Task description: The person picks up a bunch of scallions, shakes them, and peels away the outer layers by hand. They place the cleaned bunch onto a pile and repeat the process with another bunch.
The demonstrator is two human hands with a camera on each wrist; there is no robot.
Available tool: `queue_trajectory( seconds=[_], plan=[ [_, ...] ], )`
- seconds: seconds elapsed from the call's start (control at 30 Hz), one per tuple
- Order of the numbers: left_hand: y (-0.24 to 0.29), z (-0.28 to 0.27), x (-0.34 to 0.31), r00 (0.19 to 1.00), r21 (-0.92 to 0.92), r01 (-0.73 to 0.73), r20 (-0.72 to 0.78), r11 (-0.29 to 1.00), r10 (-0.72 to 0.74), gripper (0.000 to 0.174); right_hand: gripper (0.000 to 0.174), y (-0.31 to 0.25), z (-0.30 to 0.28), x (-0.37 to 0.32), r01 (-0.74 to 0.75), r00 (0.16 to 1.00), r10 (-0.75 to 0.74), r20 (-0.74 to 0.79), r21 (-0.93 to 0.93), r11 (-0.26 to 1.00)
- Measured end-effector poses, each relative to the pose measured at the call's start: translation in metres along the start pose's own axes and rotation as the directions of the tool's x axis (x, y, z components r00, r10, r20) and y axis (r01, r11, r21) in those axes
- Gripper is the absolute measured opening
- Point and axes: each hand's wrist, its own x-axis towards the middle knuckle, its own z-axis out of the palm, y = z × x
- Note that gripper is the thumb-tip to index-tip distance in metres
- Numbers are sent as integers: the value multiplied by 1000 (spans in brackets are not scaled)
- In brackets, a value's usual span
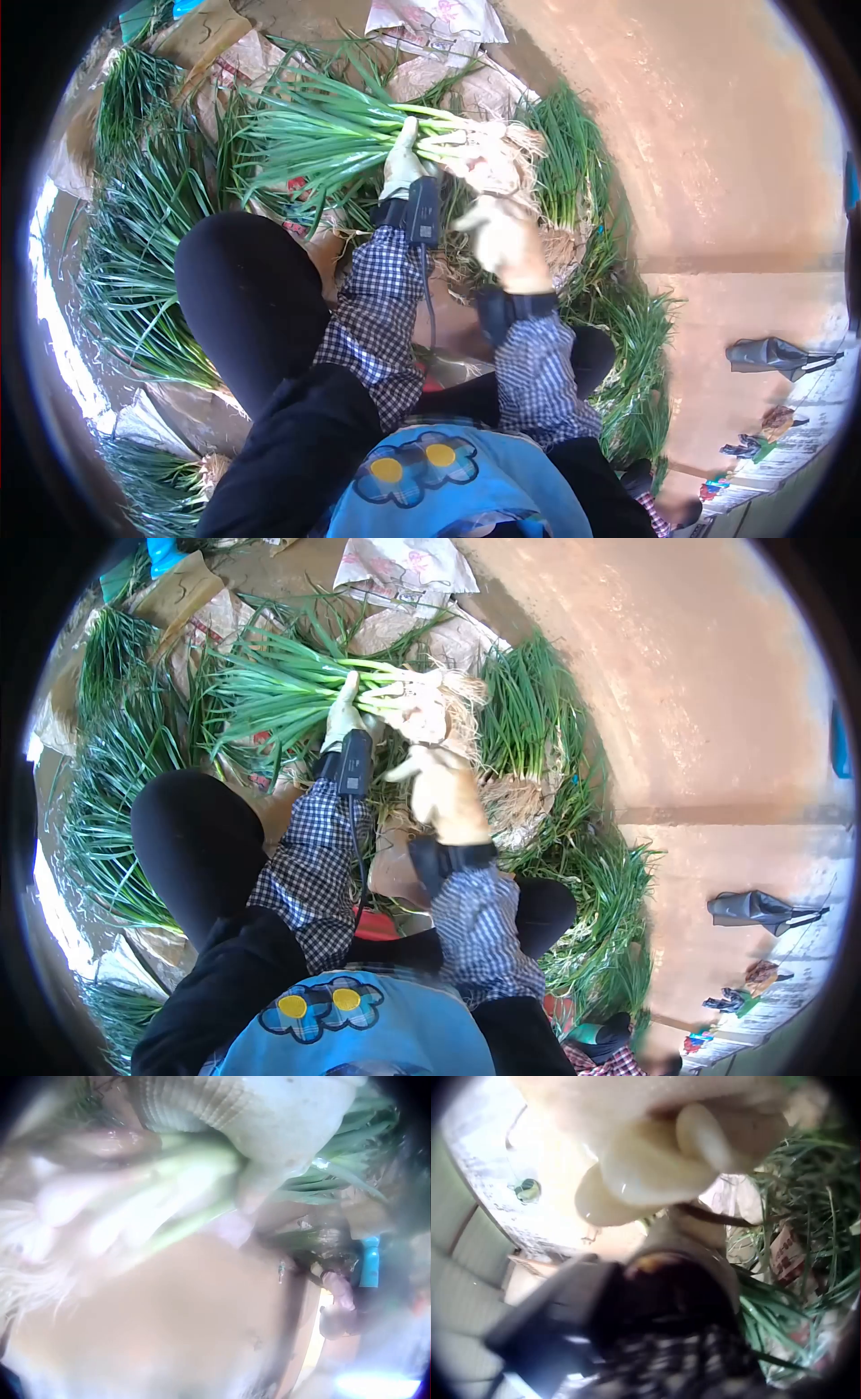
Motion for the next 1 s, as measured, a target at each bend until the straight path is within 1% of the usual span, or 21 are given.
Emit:
queue_trajectory(
  seconds=[0.03,0.13,0.17,0.23,0.27,0.3,0.33,0.37,0.4,0.47,0.53,0.63,0.7,0.73,0.77,0.8,0.87,0.9,0.93,0.97,1.0],
  plan=[
    [0,-6,3,1000,24,-15,16,1000,15,27,33,-12,-21,-19,138,988,-152,6,385,912],
    [0,-9,1,997,79,-69,-24,995,71,29,29,-51,-49,-44,452,828,-558,-49,647,614],
    [1,-8,-1,997,88,-77,-20,993,79,29,39,-44,-82,-60,476,867,-432,-246,662,579],
    [1,-1,-7,995,121,-89,-35,989,94,28,24,-49,-93,-72,509,859,-451,-240,313,802],
    [-2,-6,-2,994,116,-100,-35,988,105,30,26,-48,-96,-69,211,929,-243,-280,-141,967],
    [-1,-9,0,996,99,-82,-19,992,84,30,35,-48,-99,-67,-157,952,-23,-306,-549,821],
    [-1,-10,0,998,82,-65,-2,995,65,30,49,-41,-114,-59,-618,784,306,-541,-730,291],
    [-3,4,-15,997,78,-69,-25,995,72,30,60,-49,-95,-51,-703,709,275,-649,-618,353],
    [-3,2,-17,996,124,-93,13,988,92,31,54,-62,-72,-56,-471,812,262,-522,-319,822],
    [-4,-18,1,995,124,-98,-24,987,102,32,54,-74,-32,-43,-463,801,264,-537,-277,842],
    [-7,-15,-10,998,151,-54,-31,987,59,32,47,-64,-6,-17,-459,844,247,-477,-401,793],
    [-8,-13,-11,999,145,-15,-35,989,21,32,33,-47,-7,5,-386,913,287,-288,-389,836],
    [-4,-8,-11,995,211,-2,-93,978,22,29,29,-52,-11,-12,-210,945,164,-284,-141,967],
    [-1,-24,3,997,114,67,40,991,-72,28,28,-52,-17,-23,-117,949,109,-296,-10,993],
    [0,-15,-2,999,149,44,3,988,-45,28,25,-45,-28,-31,164,950,-104,-295,185,969],
    [-2,-3,-7,999,182,24,-31,983,-18,28,24,-39,-44,-38,424,890,-307,-338,362,830],
    [-1,3,-6,999,159,-32,-9,987,34,28,24,-50,-64,-59,479,878,-351,-326,574,664],
    [-3,6,-4,999,128,-37,-10,991,38,29,21,-60,-69,-63,59,965,-9,-262,184,981],
    [-5,9,-2,999,94,-40,-8,995,41,30,25,-77,-64,-63,-369,928,334,-164,-300,880],
    [-7,11,-1,1000,79,-28,-10,996,29,32,35,-51,-57,-52,-486,874,423,-240,-403,775],
    [-9,13,1,999,81,-30,-28,996,32,35,38,-33,-50,-45,-519,855,474,-212,-379,766]
  ],
)
